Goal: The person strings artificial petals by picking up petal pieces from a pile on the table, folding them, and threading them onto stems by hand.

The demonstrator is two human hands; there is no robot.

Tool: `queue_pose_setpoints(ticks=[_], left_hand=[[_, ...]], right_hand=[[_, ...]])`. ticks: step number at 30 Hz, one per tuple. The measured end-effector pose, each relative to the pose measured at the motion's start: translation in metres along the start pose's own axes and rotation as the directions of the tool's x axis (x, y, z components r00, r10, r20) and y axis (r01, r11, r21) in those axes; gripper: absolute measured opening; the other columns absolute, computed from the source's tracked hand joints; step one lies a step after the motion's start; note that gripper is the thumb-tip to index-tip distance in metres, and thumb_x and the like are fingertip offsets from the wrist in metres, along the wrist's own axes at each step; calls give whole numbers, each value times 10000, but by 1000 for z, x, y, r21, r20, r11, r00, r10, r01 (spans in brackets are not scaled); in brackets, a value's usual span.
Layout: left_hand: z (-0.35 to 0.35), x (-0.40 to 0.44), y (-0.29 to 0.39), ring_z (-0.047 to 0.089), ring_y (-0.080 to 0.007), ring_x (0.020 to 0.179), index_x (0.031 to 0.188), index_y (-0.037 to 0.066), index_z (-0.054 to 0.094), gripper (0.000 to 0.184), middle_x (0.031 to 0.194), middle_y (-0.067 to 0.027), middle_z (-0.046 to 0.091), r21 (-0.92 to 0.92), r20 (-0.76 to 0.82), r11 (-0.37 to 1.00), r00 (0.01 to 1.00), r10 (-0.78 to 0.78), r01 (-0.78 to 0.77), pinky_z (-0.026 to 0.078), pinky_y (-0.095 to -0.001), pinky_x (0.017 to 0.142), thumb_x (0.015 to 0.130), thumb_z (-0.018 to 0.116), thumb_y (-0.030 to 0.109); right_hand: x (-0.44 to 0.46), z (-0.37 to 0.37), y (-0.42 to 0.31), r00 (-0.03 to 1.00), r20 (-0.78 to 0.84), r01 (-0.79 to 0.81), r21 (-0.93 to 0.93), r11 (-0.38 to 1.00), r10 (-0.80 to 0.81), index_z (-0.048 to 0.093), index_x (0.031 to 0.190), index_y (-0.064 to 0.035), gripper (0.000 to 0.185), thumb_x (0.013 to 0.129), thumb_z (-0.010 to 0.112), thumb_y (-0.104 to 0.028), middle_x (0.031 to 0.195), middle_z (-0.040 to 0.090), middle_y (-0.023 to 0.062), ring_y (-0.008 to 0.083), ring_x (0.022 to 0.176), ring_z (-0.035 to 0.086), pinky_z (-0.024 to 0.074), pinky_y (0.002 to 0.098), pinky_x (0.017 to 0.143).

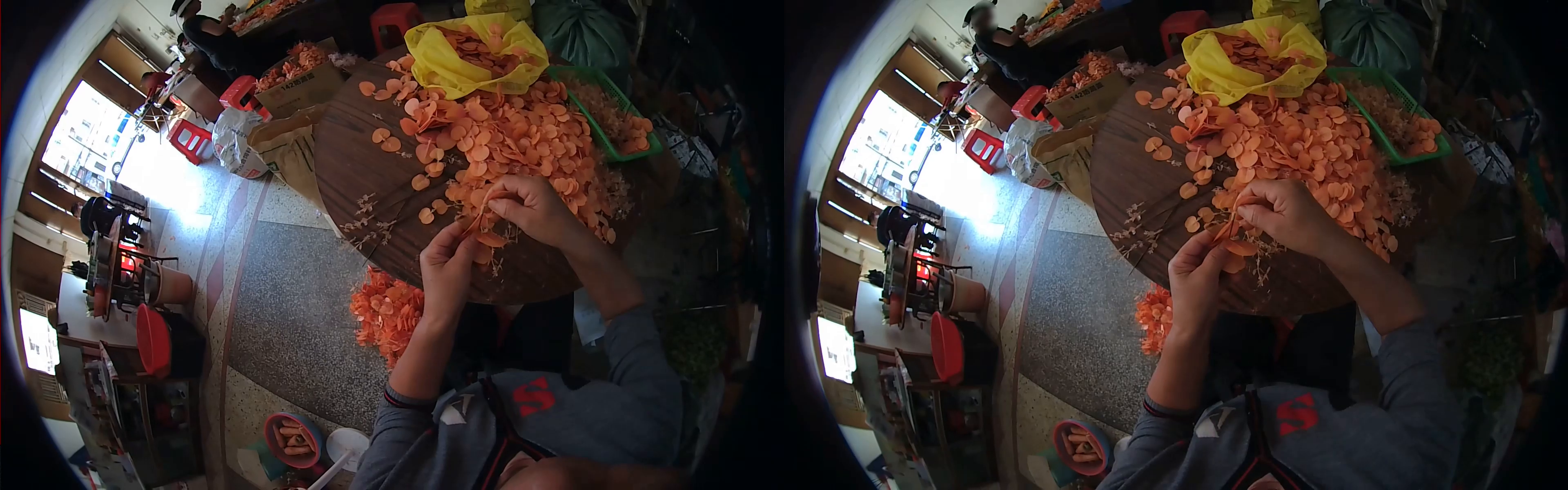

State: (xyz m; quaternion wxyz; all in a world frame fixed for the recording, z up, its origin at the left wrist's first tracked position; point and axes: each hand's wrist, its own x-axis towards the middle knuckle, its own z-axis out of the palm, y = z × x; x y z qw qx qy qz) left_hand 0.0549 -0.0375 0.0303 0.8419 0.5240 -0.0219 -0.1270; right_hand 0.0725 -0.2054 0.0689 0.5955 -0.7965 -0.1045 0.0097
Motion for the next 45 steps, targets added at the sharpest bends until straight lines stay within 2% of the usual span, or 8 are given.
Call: queue_pose_setpoints(ticks=[6,9,18,20,23,30,36,45], left_hand=[[-3,-2,-2,582,-57,624,1059,-40,587,211,781,-46,639,154,-9,982,993,114,-111,477,-173,543,869,521,28],[0,-6,3,582,-54,638,1065,-44,585,219,788,-41,638,169,-33,982,996,88,-81,475,-170,566,867,521,25],[2,-10,-6,600,-69,695,1057,-30,589,195,841,-52,643,63,-25,989,991,134,-133,494,-183,617,883,526,33],[6,-12,-5,563,-52,627,1047,-32,594,188,768,-33,625,48,-20,988,989,147,-146,464,-178,559,889,518,37],[8,-12,-6,544,-42,594,1042,-29,598,185,730,-24,617,25,-12,986,986,165,-165,448,-175,530,894,515,43],[11,-17,-7,541,-43,590,1047,-17,599,185,742,-25,620,-15,-37,984,983,178,-178,442,-167,532,898,522,61],[18,-20,-8,512,-41,557,1004,14,595,143,711,-12,593,-211,-57,976,998,37,-49,408,-165,476,900,530,86],[26,-22,-9,519,-52,550,990,35,553,104,731,-21,586,-331,-40,942,998,47,-57,402,-161,460,903,528,87]], right_hand=[[0,2,-1,1000,-1,-31,41,999,31,584,922,6,100,868,530,-59,794,602,19,66,720,593,492,212,652],[-3,3,-4,999,-21,-35,77,996,37,589,916,15,105,866,538,-62,785,611,26,71,727,602,494,214,659],[-13,7,-3,994,-108,43,84,996,-34,620,917,26,102,836,580,-22,797,633,43,81,740,605,496,218,667],[-15,7,-4,991,-126,53,68,996,-44,626,918,22,104,828,589,-14,798,635,42,82,741,606,499,220,667],[-16,7,-3,979,-147,140,-33,990,-143,622,899,12,85,827,599,-26,776,638,28,73,689,601,486,200,634],[-20,6,-8,967,-148,182,-174,968,-208,606,871,20,69,822,592,-27,745,631,41,74,661,591,476,208,601],[-26,19,-10,932,-250,217,-192,957,-262,580,849,22,50,818,581,-17,754,608,57,87,676,589,477,223,600],[-36,32,-12,887,-316,253,-275,928,-336,554,839,12,59,805,589,-20,755,587,85,130,663,598,475,251,579]])
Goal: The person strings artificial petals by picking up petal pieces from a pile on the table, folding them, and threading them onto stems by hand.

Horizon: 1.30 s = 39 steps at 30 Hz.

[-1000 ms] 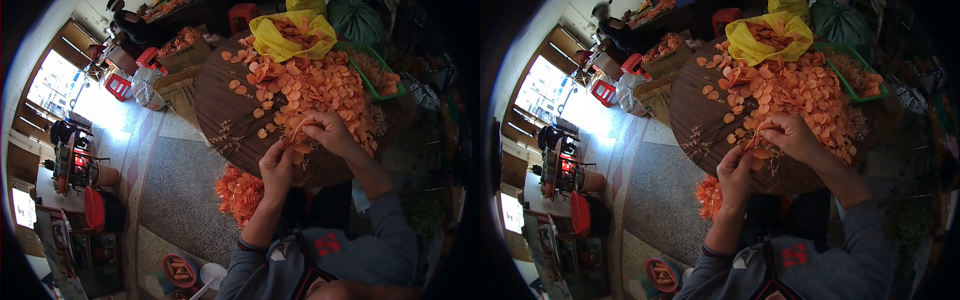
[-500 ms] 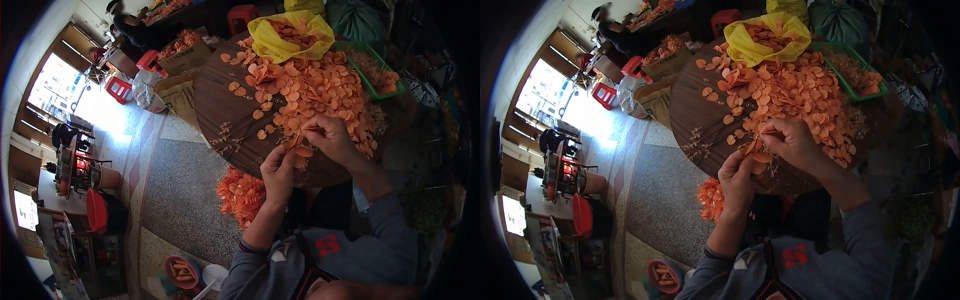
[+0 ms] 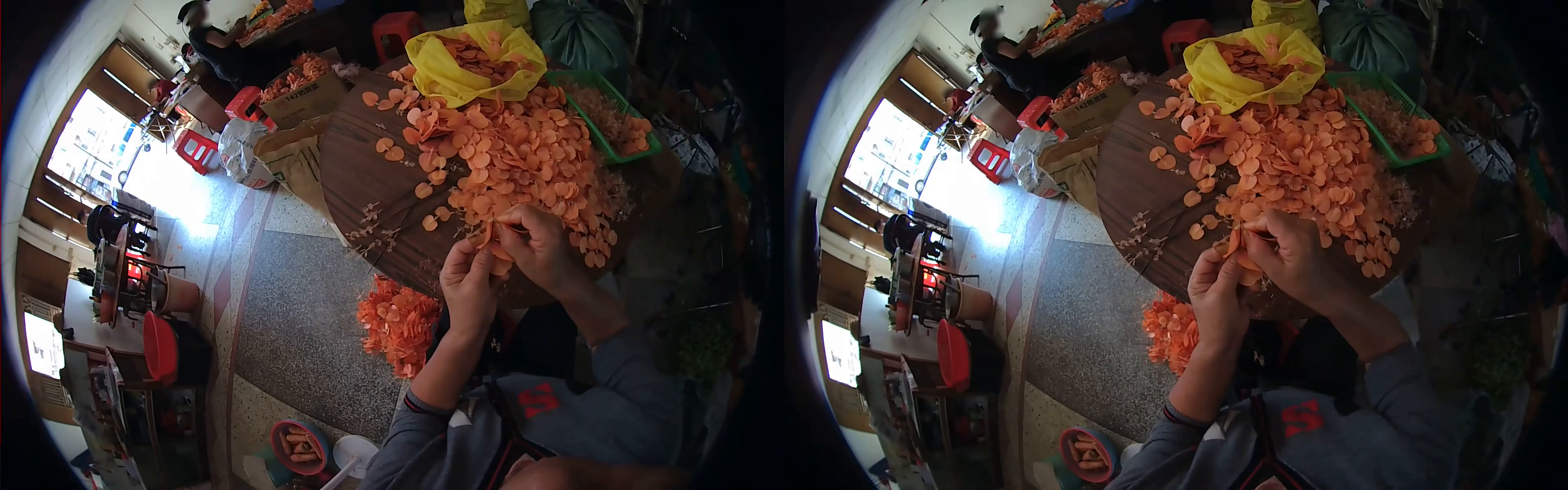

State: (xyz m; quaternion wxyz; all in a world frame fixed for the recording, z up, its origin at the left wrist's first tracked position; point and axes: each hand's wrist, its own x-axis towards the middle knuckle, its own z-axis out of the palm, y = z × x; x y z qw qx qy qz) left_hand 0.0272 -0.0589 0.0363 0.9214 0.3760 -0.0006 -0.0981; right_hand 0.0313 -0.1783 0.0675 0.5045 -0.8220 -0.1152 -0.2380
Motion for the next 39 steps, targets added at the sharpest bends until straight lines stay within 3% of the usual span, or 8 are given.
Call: queue_pose_setpoints(ticks=[8,12,16,20,26,29,34,39], left_hand=[[-3,3,-2,551,-68,617,1042,-3,535,147,782,-31,594,157,25,976,988,151,-153,454,-184,549,903,500,32],[-11,5,-3,570,-77,665,1061,-17,534,179,844,-46,599,276,36,942,982,188,-190,472,-191,585,888,489,-10],[-26,11,3,591,-88,699,1064,-21,537,190,867,-59,609,281,29,958,998,54,-60,490,-194,615,879,490,-12],[-31,11,8,597,-87,707,1066,-19,538,189,871,-60,615,208,42,978,999,-6,-2,497,-198,626,882,511,11],[-48,21,7,597,-97,704,1101,-15,524,215,906,-59,611,199,75,980,997,-7,-8,499,-209,629,892,521,35],[-51,29,12,594,-102,697,1162,-13,493,274,909,-64,604,244,60,969,998,20,-34,497,-215,625,892,514,24],[-37,47,27,593,-106,697,1320,7,349,464,897,-69,594,439,36,895,997,66,-75,490,-216,609,881,496,-13],[-22,57,16,593,-101,677,1381,19,243,576,879,-78,599,497,97,863,994,45,-88,480,-215,590,862,488,-30]], right_hand=[[4,-10,-1,935,162,352,-333,875,-314,560,824,-21,102,751,621,-56,697,573,103,243,590,602,474,300,516],[6,-17,5,950,255,238,-224,945,-179,585,831,-25,111,759,633,-95,710,590,87,192,609,604,470,292,543],[52,-38,28,932,332,-204,156,967,143,608,859,-11,174,777,640,-160,722,603,72,147,632,596,469,281,590],[140,-28,135,988,31,-116,-477,871,149,587,951,-23,262,799,625,-233,807,613,87,232,760,609,474,349,676],[181,19,221,979,-3,-113,-842,528,204,532,854,-33,205,818,584,-228,860,587,97,261,803,587,465,382,698],[180,24,232,999,-30,-51,-801,597,44,526,834,-29,214,809,598,-229,755,591,96,276,705,590,458,395,626],[162,2,160,998,-17,-55,-413,909,53,502,775,-27,144,796,601,-129,620,546,78,195,571,565,427,327,518],[91,-7,81,983,159,-68,-167,984,95,554,827,-7,68,786,591,-47,668,558,56,100,629,567,445,258,548]])
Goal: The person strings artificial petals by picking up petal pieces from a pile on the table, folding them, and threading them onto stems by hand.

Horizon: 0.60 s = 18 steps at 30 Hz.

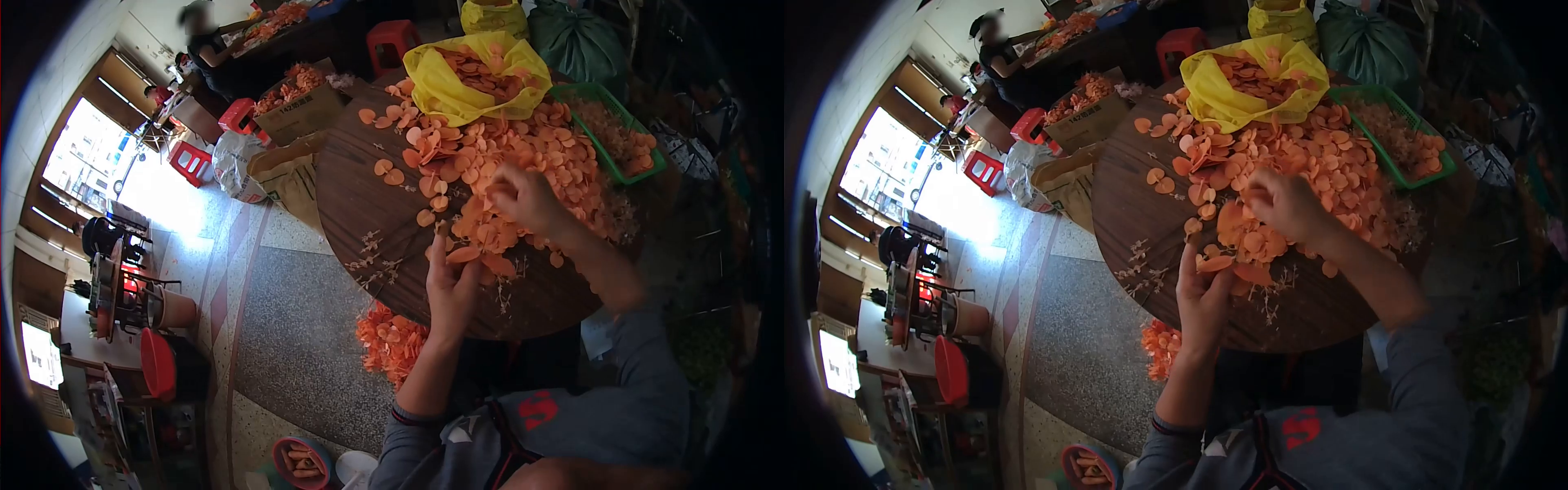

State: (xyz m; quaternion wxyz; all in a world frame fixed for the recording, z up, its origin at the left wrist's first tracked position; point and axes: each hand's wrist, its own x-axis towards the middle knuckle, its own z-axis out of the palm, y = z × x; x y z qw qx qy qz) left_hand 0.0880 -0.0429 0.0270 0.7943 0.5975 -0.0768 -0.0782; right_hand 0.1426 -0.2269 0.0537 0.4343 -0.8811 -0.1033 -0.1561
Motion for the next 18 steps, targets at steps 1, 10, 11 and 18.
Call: queue_pose_setpoints(ticks=[1,10,11,18], left_hand=[[3,0,-2,590,-98,667,1381,17,241,578,866,-77,602,-15,8,1000,1000,-5,5,479,-215,587,860,486,-29],[10,-11,-5,576,-76,629,1171,-30,515,303,804,-47,623,-80,67,995,996,-60,65,463,-197,585,870,511,9],[12,-13,0,578,-77,645,1129,-30,553,266,820,-47,626,-75,65,995,996,-58,63,466,-198,599,869,515,9],[15,-19,-3,577,-86,645,1106,-38,577,244,811,-56,628,-124,61,991,997,-47,54,473,-204,596,875,515,13]], right_hand=[[-14,4,-7,1000,2,22,41,999,-22,570,850,-5,76,786,590,-40,694,571,53,95,656,574,454,251,569],[-58,-6,-20,985,148,-139,387,911,87,626,897,6,108,797,586,-11,779,603,13,64,732,575,469,214,659],[-59,-7,-21,987,137,-133,396,909,84,630,894,5,107,798,589,-14,764,603,7,58,708,573,473,211,648],[-66,-9,-24,986,118,-164,521,838,120,620,898,11,94,822,579,-27,816,626,29,73,752,593,483,216,684]])
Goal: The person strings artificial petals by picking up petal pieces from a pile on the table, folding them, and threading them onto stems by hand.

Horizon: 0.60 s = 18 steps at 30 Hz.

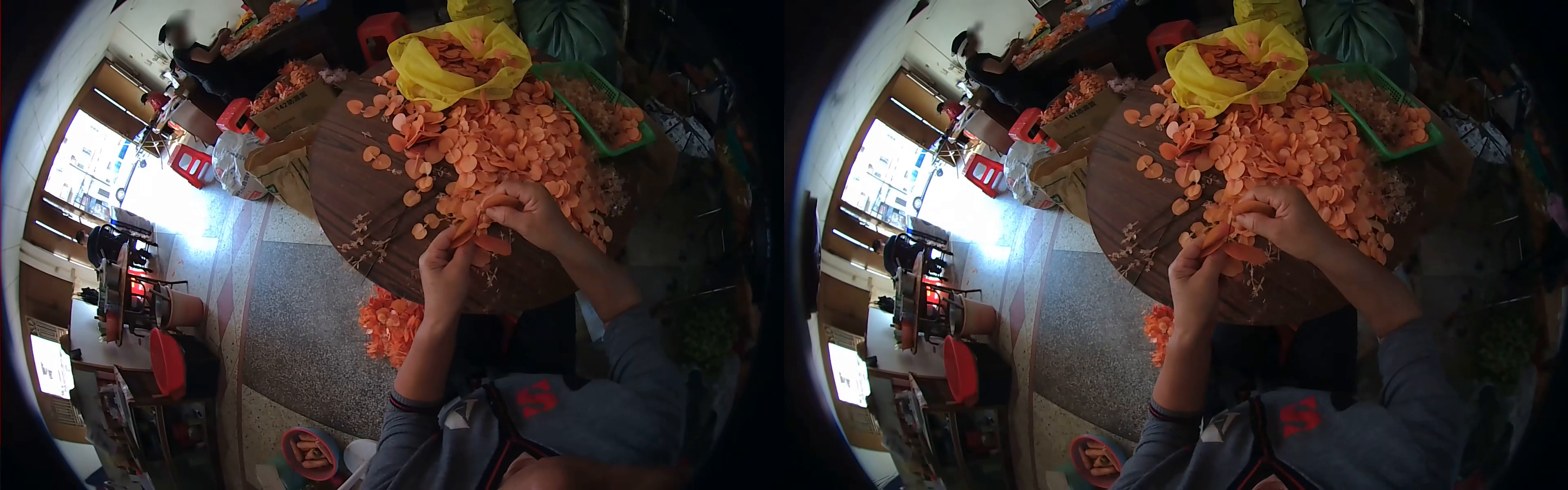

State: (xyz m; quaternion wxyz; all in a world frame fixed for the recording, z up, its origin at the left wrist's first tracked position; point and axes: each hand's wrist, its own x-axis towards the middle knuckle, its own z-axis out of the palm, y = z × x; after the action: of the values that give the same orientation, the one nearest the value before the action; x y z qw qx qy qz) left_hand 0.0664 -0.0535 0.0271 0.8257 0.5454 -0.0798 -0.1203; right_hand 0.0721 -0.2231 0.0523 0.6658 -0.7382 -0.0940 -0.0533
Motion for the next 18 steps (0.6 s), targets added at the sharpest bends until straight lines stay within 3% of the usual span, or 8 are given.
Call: queue_pose_setpoints(ticks=[5,11,14,17,18], left_hand=[[-2,-2,3,570,-87,624,1108,-40,574,246,784,-53,619,8,-7,1000,1000,-7,7,471,-202,575,876,516,19],[-3,-6,6,558,-79,606,1099,-39,576,239,761,-44,610,-28,-47,1000,999,-9,8,464,-198,557,877,521,30],[-4,-8,3,561,-79,612,1092,-39,575,233,773,-47,612,-32,-53,999,999,-4,3,468,-198,557,877,525,35],[-4,-12,3,569,-82,623,1088,-38,573,229,799,-53,617,-51,-62,999,998,-6,3,475,-198,564,876,529,36],[-3,-13,3,572,-83,627,1088,-38,572,228,808,-56,619,-60,-66,998,998,-6,2,477,-197,566,876,529,36]], right_hand=[[-2,5,-5,998,3,-58,51,997,58,607,942,19,118,841,564,-25,828,642,46,93,782,610,491,223,701],[-4,10,-3,999,24,31,-19,999,-31,607,946,21,120,839,570,-18,853,643,53,95,806,613,497,228,705],[-9,18,-13,984,8,177,-164,971,-178,609,930,20,132,800,596,2,880,646,83,136,801,635,513,254,697],[-12,20,-9,837,88,503,-513,695,-540,611,906,11,164,742,627,13,908,640,113,208,793,649,527,293,673],[-12,20,-10,814,119,531,-549,646,-568,611,902,6,175,728,633,13,919,637,120,227,803,648,530,306,672]])
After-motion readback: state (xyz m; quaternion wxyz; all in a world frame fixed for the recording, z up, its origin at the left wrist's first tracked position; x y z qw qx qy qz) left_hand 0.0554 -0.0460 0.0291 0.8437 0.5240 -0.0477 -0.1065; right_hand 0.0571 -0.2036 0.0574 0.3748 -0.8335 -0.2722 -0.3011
